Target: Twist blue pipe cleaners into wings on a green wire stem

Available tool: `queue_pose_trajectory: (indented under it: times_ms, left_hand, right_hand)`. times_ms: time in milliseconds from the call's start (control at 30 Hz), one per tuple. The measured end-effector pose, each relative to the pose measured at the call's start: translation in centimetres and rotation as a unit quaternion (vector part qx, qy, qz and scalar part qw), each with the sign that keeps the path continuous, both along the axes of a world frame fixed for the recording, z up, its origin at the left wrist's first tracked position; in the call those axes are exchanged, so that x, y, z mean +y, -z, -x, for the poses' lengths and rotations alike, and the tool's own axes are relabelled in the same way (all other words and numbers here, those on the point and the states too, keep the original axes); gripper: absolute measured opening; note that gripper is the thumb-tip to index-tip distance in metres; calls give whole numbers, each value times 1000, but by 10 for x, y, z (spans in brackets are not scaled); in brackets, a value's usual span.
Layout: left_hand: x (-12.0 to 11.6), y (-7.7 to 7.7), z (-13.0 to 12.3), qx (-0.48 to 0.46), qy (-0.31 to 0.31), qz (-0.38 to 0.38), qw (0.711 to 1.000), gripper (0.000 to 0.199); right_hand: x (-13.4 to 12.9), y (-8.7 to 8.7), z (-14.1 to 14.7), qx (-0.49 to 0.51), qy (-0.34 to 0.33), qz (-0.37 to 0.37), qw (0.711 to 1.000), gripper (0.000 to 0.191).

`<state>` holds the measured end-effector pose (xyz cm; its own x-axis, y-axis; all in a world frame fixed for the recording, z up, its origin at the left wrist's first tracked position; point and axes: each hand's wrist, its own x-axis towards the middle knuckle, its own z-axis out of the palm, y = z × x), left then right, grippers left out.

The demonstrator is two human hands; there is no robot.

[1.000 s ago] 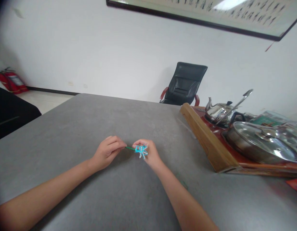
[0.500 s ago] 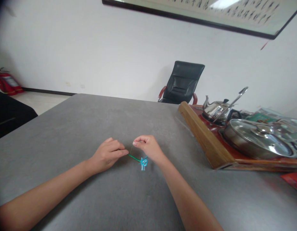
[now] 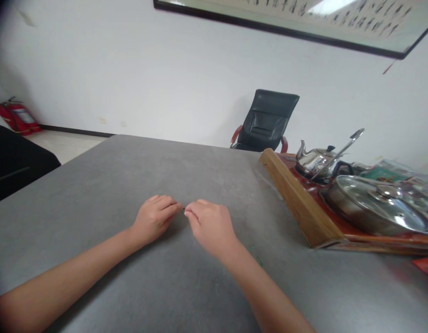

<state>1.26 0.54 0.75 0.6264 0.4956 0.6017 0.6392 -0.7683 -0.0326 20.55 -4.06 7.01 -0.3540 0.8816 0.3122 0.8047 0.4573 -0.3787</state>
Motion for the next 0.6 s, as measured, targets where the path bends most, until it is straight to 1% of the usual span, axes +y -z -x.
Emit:
queue_pose_trajectory:
  times_ms: [133,333,467,600]
  left_hand:
    - [1,3,0,-47,-36,32,998,21]
    - [1,4,-1,-130,-62,123,982,22]
    - [1,4,-2,-180,-50,164,969,21]
    - [2,5,-2,-229,-19,174,958,20]
  right_hand:
    - [-5,7,7,-62,4,-4,998,19]
    - [-1,23,10,-91,8,4,996,18]
    - [5,32,7,-46,3,23,999,18]
    - [14,43,3,20,8,51,998,17]
